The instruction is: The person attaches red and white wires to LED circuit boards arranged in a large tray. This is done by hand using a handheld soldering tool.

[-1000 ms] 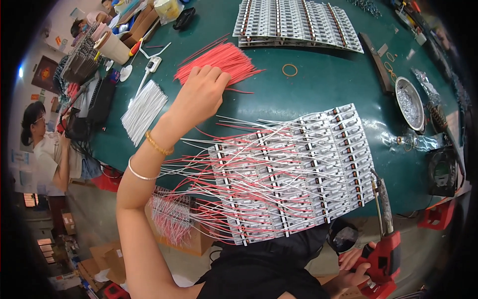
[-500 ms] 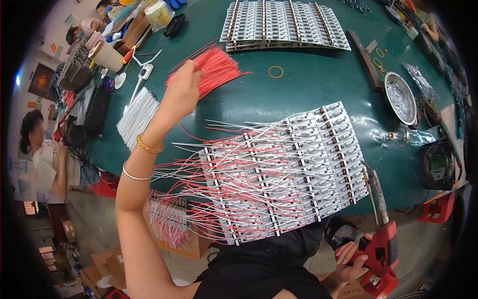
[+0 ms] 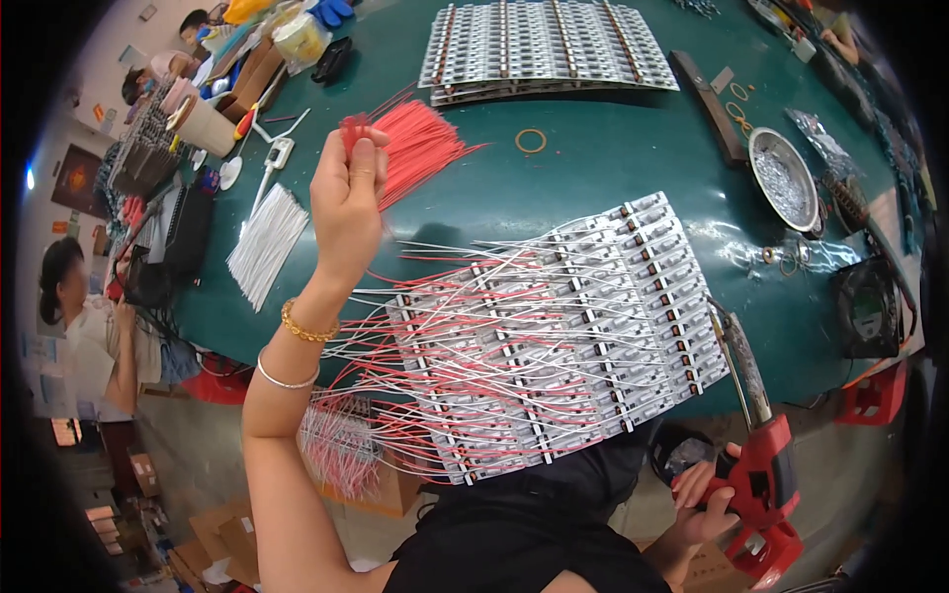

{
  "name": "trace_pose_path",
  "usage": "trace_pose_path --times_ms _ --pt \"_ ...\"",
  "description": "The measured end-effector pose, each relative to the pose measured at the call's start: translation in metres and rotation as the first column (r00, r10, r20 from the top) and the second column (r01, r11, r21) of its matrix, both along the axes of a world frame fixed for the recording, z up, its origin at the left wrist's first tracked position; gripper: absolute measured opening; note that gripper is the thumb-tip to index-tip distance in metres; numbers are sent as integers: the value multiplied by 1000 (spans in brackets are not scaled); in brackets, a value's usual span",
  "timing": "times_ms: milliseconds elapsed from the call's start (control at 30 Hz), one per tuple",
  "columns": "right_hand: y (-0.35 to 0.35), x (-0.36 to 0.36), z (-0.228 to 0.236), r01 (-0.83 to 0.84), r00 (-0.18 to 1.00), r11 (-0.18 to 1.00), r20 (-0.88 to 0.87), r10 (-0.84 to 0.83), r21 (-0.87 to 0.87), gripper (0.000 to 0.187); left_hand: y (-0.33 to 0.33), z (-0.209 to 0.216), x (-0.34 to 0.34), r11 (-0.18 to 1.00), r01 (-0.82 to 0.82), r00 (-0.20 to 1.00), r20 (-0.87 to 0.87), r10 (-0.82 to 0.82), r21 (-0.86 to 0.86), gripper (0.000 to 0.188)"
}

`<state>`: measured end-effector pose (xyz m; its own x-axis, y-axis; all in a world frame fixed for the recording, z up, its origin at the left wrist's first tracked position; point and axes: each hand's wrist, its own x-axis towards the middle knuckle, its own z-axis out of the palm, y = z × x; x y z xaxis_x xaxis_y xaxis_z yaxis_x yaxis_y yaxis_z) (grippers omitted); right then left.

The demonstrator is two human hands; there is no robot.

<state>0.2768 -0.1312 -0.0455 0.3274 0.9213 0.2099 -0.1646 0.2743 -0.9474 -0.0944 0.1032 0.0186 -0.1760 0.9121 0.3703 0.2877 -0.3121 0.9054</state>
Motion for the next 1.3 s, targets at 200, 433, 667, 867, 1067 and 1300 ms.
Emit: trace_pose_path --times_ms 200,433,667,867,1067,1300 --pt "19 -8 17 32 983 996 182 -16 -84 80 0 14 62 900 286 925 -152 -349 -329 13" --pt "43 -18 32 277 914 904 379 -144 -325 45 16 -13 115 883 388 750 -467 -468 -264 22" --pt "72 -36 63 -30 999 831 -40 9 -556 59 25 -25 119 869 345 753 -449 -482 -355 23" --pt "81 -36 67 -61 998 763 -44 43 -643 62 30 -29 116 878 351 783 -413 -466 -325 23" --pt "83 -37 52 -5 987 868 137 84 -496 80 37 -23 114 817 380 787 -314 -532 -433 23" --pt "81 -37 53 7 994 863 97 48 -506 78 37 -25 114 824 390 783 -323 -532 -412 24"
